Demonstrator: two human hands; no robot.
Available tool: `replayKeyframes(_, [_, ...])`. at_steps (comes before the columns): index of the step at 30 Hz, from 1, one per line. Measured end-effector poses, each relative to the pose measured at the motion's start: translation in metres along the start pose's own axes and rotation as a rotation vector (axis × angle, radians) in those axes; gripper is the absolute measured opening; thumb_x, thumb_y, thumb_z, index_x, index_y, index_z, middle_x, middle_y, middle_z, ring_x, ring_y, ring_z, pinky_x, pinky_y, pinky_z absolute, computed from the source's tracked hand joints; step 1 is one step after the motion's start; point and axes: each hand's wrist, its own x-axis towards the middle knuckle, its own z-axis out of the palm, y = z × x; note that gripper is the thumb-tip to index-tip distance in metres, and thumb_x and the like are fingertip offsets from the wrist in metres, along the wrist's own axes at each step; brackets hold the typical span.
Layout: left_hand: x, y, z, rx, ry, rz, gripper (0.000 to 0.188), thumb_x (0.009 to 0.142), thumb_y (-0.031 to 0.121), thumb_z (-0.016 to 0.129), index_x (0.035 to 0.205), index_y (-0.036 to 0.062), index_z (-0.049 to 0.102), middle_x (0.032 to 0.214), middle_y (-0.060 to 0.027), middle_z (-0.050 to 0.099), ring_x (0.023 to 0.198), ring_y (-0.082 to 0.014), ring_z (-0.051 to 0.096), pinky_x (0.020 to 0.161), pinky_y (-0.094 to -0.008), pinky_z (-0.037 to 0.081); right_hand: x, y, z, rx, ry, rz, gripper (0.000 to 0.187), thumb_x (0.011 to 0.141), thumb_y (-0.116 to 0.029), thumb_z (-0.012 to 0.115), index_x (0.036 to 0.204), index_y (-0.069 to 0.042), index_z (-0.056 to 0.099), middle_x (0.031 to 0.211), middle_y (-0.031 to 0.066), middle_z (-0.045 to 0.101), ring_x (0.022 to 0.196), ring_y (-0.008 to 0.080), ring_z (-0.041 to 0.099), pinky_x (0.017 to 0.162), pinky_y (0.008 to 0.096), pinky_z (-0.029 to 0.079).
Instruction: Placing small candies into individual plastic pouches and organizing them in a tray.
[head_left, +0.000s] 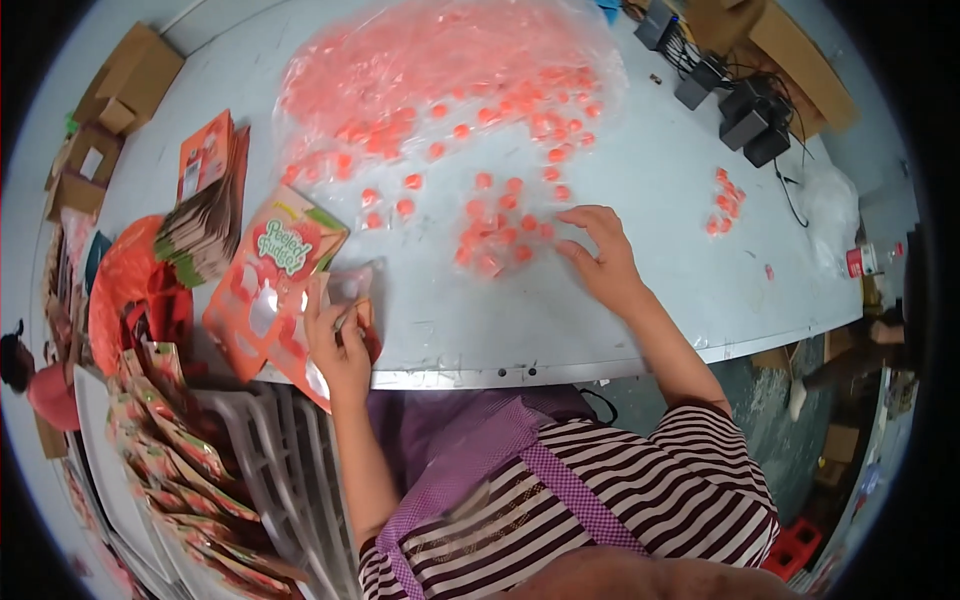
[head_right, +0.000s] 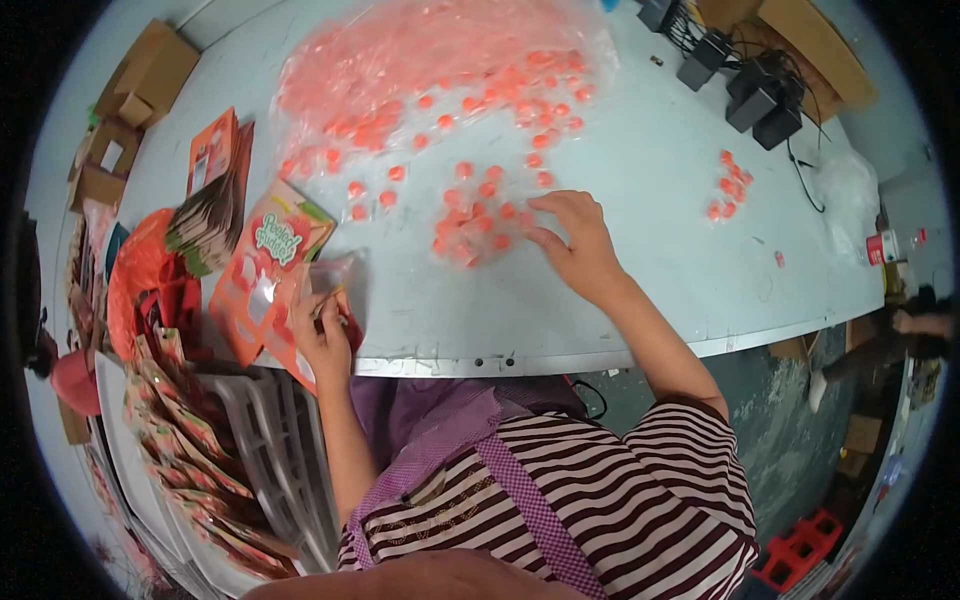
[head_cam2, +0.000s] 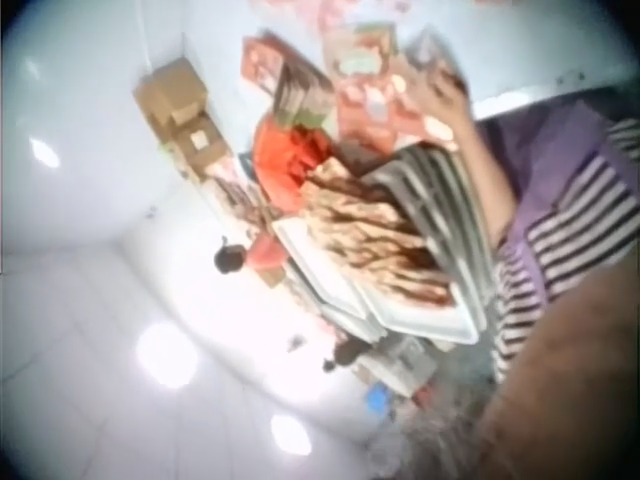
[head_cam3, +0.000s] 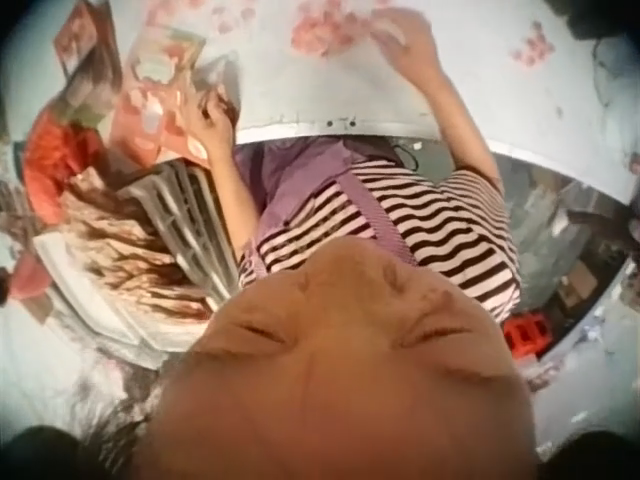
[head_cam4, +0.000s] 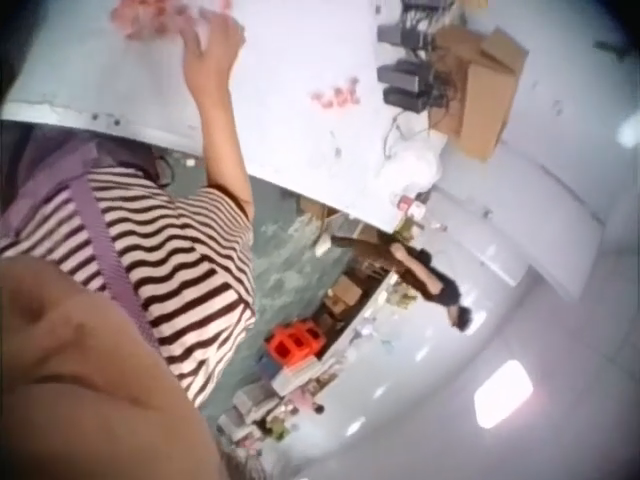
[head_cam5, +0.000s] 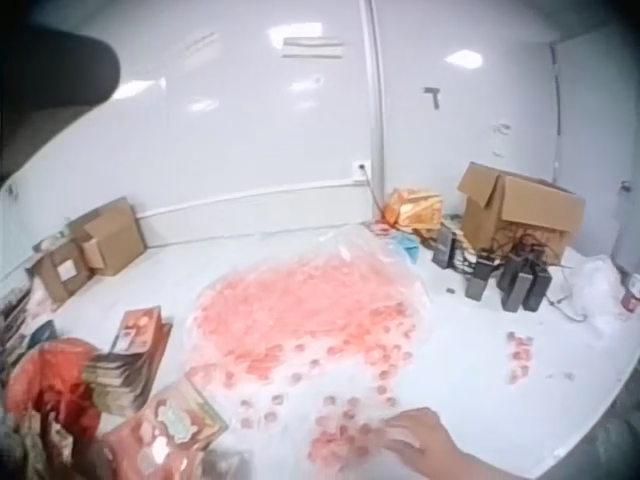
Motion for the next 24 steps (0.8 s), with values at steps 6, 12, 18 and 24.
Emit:
replayKeyframes(6, [-0.003,-0.007,-0.004,0.031,-0.024,-0.023,0.010,0.085,0.005,0.056,0.093,-0.0012,0.054,0.099,-0.0130,0.053,0.079,-0.0211,0.053,0.071,-0.0299,0.043,0.005,-0.014,0.025,-0.106,-0.231,-0.223,0.039,0.069,-0.010,0.070,0.106,-0.010,0.059,0.108,0.0080,0.054,0.099,0.0261,0.047,0.086,0.0367,0.038])
replayKeyframes(12, [-0.003,-0.004,-0.003,0.088,0.009,0.073,0.011,0.084,0.005,0.057,0.094,-0.0009,0.054,0.103,-0.0140,0.054,0.084,-0.0227,0.054,0.072,-0.0292,0.043,-0.002,-0.030,0.063,-0.284,-0.341,-0.362,0.034,0.072,-0.011,0.063,0.106,-0.011,0.059,0.112,0.0046,0.052,0.100,0.0249,0.046,0.086,0.0387,0.037])
replayKeyframes(18, [-0.004,-0.005,-0.004,0.070,-0.010,0.029,0.011,0.083,0.005,0.058,0.093,-0.0004,0.055,0.104,-0.0146,0.054,0.087,-0.0239,0.054,0.075,-0.0301,0.042,-0.014,-0.037,0.062,-0.167,-0.347,-0.527,0.032,0.071,-0.006,0.058,0.103,-0.011,0.060,0.107,0.0033,0.055,0.101,0.0232,0.047,0.086,0.0392,0.037])
replayKeyframes(24, [-0.001,0.005,-0.006,0.053,-0.006,0.019,0.012,0.083,0.004,0.057,0.094,0.0006,0.054,0.119,-0.0179,0.052,0.104,-0.0279,0.052,0.087,-0.0334,0.040,-0.013,-0.026,0.041,-0.006,-0.264,-0.310,0.030,0.069,-0.003,0.065,0.098,-0.010,0.061,0.107,0.0052,0.056,0.096,0.0245,0.048,0.085,0.0374,0.037])
